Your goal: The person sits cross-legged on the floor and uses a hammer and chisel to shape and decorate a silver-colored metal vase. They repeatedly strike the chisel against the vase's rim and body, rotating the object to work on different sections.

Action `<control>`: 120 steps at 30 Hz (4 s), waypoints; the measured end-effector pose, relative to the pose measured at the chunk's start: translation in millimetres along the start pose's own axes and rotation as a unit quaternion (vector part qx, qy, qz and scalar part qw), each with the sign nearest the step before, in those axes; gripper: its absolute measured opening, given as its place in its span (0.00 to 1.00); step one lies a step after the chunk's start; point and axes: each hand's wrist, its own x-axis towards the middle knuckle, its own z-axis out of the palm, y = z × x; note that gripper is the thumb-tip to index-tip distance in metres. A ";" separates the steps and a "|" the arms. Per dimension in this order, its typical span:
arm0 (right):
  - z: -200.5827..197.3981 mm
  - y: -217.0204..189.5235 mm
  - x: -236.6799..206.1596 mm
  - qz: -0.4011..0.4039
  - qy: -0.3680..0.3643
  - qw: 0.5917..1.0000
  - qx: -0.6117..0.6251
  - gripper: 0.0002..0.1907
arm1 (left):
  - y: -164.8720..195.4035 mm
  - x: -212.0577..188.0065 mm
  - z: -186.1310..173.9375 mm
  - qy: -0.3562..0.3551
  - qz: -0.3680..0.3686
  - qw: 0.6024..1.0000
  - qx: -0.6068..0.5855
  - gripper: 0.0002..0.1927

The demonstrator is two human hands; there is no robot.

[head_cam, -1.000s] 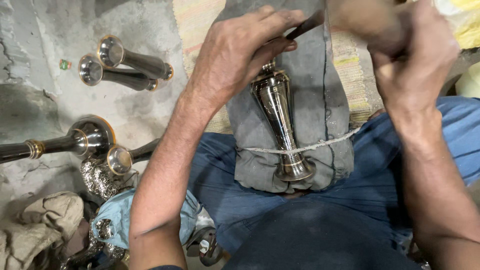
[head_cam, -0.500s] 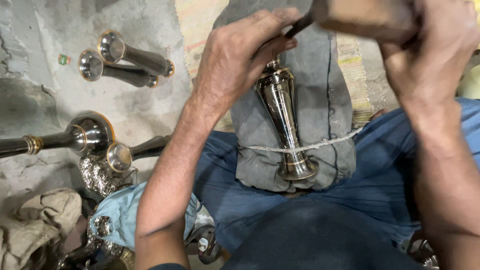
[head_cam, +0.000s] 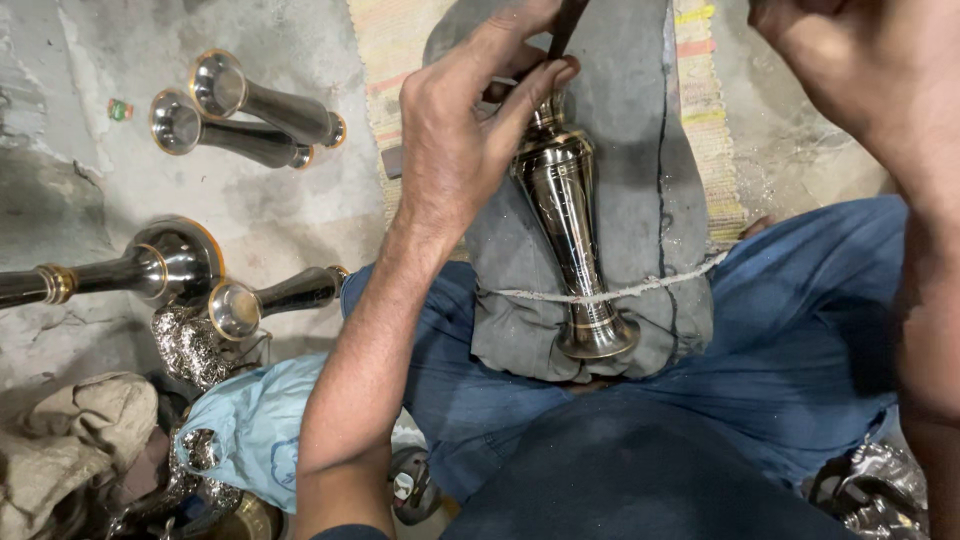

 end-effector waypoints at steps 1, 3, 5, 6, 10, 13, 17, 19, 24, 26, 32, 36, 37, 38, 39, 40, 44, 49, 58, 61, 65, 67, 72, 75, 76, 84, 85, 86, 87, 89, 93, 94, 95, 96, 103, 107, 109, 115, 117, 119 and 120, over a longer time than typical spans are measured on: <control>1.3 1.8 -0.3 0.000 -0.003 1.000 0.007 0.12 | 0.2 0.4 0.3 0.001 -0.006 1.000 -0.002 0.20; 3.3 4.3 -1.2 0.004 -0.006 1.000 0.016 0.11 | 0.9 1.7 0.3 0.003 -0.003 1.000 -0.016 0.20; 5.5 4.3 -3.0 0.010 -0.009 1.000 0.027 0.11 | 2.2 3.5 -0.4 0.007 0.007 0.999 -0.036 0.21; 6.3 3.4 -4.6 0.011 -0.007 0.999 0.035 0.11 | 2.7 4.9 -1.8 -0.005 0.005 1.000 -0.025 0.21; 8.6 -6.5 -18.0 0.035 0.015 0.996 0.076 0.11 | 2.8 10.7 -10.4 -0.058 0.029 0.998 -0.025 0.20; 10.5 -16.5 -31.7 0.068 0.039 0.990 0.120 0.10 | 2.5 11.1 -14.5 -0.080 0.069 0.994 -0.020 0.19; 15.0 -22.5 -37.7 0.142 0.055 0.971 0.186 0.10 | -1.5 8.5 -18.6 -0.101 0.117 0.988 0.000 0.20; 16.5 -23.7 -35.9 0.125 0.070 0.977 0.158 0.12 | -3.6 5.0 -19.4 -0.103 0.084 0.988 -0.082 0.18; 16.9 -26.7 -30.9 0.064 0.093 0.987 0.116 0.18 | -12.5 5.3 -19.2 -0.071 0.049 0.984 -0.157 0.16; 17.8 -26.3 -31.5 0.072 0.093 0.986 0.122 0.18 | -13.6 6.3 -19.0 -0.076 0.074 0.986 -0.125 0.17; 26.1 -14.9 -38.6 0.079 0.093 0.986 0.112 0.19 | -6.7 8.2 -24.4 -0.088 0.113 0.985 -0.092 0.19; 28.0 -7.7 -41.6 0.067 0.081 0.994 0.040 0.20 | -4.2 13.0 -24.0 -0.100 0.156 0.981 -0.060 0.21; 27.0 -6.5 -41.9 0.056 0.066 0.996 -0.038 0.20 | -3.2 11.9 -22.6 -0.099 0.156 0.983 -0.007 0.21; 25.7 -5.6 -41.9 0.044 0.052 0.991 -0.115 0.20 | -2.7 11.8 -20.4 -0.095 0.159 0.982 0.021 0.21; 24.6 -5.5 -41.7 0.046 0.050 0.991 -0.116 0.21 | -2.4 11.3 -18.3 -0.091 0.162 0.981 0.049 0.21; 22.9 -4.9 -41.3 0.049 0.051 0.994 -0.084 0.21 | -2.1 10.7 -15.4 -0.083 0.167 0.981 0.054 0.21; 17.0 -7.9 -41.0 0.059 0.059 0.996 0.001 0.23 | -2.8 9.1 -8.5 -0.035 0.212 0.975 0.055 0.22; 11.6 -12.1 -40.2 0.062 0.053 0.997 0.013 0.25 | -3.7 5.6 -7.4 -0.049 0.155 0.986 0.048 0.22; 7.6 -11.0 -28.8 0.064 0.048 0.996 0.026 0.28 | -8.1 -4.3 -2.5 0.003 0.129 0.992 0.001 0.22; 8.4 -9.9 -23.7 0.064 0.046 0.996 0.036 0.29 | -11.6 -10.5 2.3 0.013 0.093 0.994 -0.048 0.20; 8.7 -11.0 -19.0 0.066 0.048 0.996 0.042 0.31 | -15.2 -16.1 11.4 0.053 0.058 0.990 -0.114 0.19; 8.8 -12.7 -17.2 0.067 0.043 0.996 0.045 0.32 | -13.9 -21.3 14.0 0.067 0.025 0.990 -0.123 0.19; 9.7 -17.8 -13.6 0.065 0.043 0.996 0.041 0.34 | -14.4 -26.6 15.1 0.057 -0.038 0.978 -0.195 0.13; 10.8 -18.3 -10.1 0.060 0.041 0.996 0.041 0.35 | -17.6 -25.5 15.9 0.074 -0.031 0.980 -0.181 0.14; 9.8 -17.8 -9.9 0.060 0.039 0.997 0.038 0.36 | -18.4 -25.0 16.7 0.075 -0.035 0.981 -0.175 0.15; 7.3 -16.3 -7.1 0.055 0.026 0.997 0.045 0.39 | -19.2 -21.4 5.6 0.016 0.002 0.978 -0.207 0.13; 5.9 -17.2 -6.4 0.055 0.021 0.997 0.046 0.39 | -18.4 -20.9 3.5 0.009 0.002 0.976 -0.216 0.12; 6.9 -16.9 -1.8 0.055 0.017 0.997 0.050 0.40 | -17.2 -21.2 1.5 0.004 -0.002 0.977 -0.214 0.12; 3.5 -18.0 0.1 0.055 0.010 0.997 0.049 0.40 | -16.0 -21.5 -0.3 -0.001 -0.005 0.977 -0.213 0.12; -2.1 -21.0 8.9 0.058 0.005 0.997 0.055 0.41 | -15.4 -20.3 -2.3 -0.004 -0.006 0.982 -0.190 0.14; -19.3 -43.2 26.2 0.066 -0.028 0.995 0.072 0.43 | -15.9 -23.2 -2.3 0.010 -0.018 0.978 -0.206 0.12; -27.9 -53.4 25.5 0.072 -0.041 0.994 0.072 0.43 | -16.4 -24.5 -1.9 0.028 -0.019 0.982 -0.187 0.12; -31.6 -61.0 30.2 0.077 -0.052 0.992 0.082 0.44 | -17.0 -25.7 -0.9 0.046 -0.024 0.984 -0.169 0.12; -33.4 -68.8 34.1 0.084 -0.064 0.990 0.098 0.44 | -18.2 -26.2 -0.3 0.102 -0.035 0.974 -0.197 0.10; 36.9 -86.0 47.5 -0.066 -0.060 0.947 0.308 0.47 | -25.7 -23.7 -10.9 0.246 -0.086 0.926 -0.274 0.13; 62.0 -56.4 48.2 0.178 -0.291 0.763 0.549 0.56 | -15.4 -21.9 -12.6 0.149 -0.107 0.951 -0.249 0.13; 64.0 -48.8 48.0 0.192 -0.306 0.730 0.580 0.51 | -8.1 -18.8 -9.7 0.097 -0.088 0.972 -0.193 0.13; 50.2 -49.1 31.5 0.269 -0.168 0.817 0.481 0.42 | -1.6 4.6 -4.3 -0.033 0.045 0.997 -0.060 0.19; 44.3 -48.2 19.8 0.203 -0.042 0.912 0.355 0.39 | -1.1 10.5 -7.9 -0.063 0.077 0.995 -0.029 0.21; 38.1 -45.0 7.3 0.104 0.056 0.971 0.207 0.36 | -0.6 17.9 -11.5 -0.086 0.089 0.992 -0.018 0.23; 35.3 -43.0 1.5 0.075 0.089 0.982 0.150 0.33 | 0.4 21.1 -12.9 -0.103 0.094 0.990 -0.010 0.22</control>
